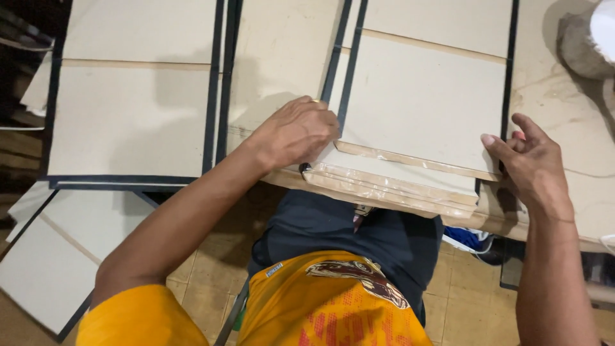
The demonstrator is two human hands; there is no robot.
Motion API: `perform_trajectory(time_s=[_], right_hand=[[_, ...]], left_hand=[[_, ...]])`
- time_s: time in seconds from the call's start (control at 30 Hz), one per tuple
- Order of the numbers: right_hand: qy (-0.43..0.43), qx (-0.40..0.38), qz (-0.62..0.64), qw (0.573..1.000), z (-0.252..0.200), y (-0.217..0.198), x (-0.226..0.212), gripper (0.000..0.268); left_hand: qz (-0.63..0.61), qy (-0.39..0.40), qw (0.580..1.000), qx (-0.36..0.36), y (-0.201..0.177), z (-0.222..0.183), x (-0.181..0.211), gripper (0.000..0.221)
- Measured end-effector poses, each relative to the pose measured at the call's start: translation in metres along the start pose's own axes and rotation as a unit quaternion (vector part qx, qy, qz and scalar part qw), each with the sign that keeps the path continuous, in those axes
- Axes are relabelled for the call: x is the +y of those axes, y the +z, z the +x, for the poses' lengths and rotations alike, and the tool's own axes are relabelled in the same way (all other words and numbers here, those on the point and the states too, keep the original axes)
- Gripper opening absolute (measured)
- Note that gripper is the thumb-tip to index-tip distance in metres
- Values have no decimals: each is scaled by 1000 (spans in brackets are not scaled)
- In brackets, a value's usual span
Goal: Applying glue to the edges of folder components and assembling them onto a backing sheet.
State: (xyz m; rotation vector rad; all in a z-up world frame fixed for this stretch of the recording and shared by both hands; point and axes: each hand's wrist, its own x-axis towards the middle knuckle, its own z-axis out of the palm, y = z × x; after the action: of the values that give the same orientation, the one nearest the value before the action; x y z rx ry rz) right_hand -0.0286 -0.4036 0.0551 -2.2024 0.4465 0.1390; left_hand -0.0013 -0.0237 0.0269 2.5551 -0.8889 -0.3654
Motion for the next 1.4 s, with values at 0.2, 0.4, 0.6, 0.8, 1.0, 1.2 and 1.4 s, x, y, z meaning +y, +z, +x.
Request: perform_trajectory(time_s=[0.2, 0.4, 0.6, 0.8, 1.0, 1.2, 1.4], right_hand=[[7, 51, 76, 996, 37, 1, 32, 72], [155, -43, 203, 966, 12, -13, 1, 66], [60, -198, 279, 938, 30, -23, 20, 31], [17, -106, -25, 994, 26, -20, -24, 16], [-23, -54, -114, 992, -2, -25, 8, 35], [-260, -7, -102, 960, 15, -23, 50, 23], [-330, 125, -129, 927, 40, -18, 48, 24]], left_hand=[[21, 170, 974, 147, 24, 11, -22, 14], [-341, -126, 913, 185, -38, 15, 2, 77], [-595, -173, 785, 20, -37, 42, -17, 35], [-306, -101, 944, 71, -44, 48, -37, 40], [-164, -73, 983, 29, -54, 14, -10, 63], [102, 239, 932, 252, 22, -27, -38, 16], [354, 217, 758, 504, 8, 2, -55, 35]])
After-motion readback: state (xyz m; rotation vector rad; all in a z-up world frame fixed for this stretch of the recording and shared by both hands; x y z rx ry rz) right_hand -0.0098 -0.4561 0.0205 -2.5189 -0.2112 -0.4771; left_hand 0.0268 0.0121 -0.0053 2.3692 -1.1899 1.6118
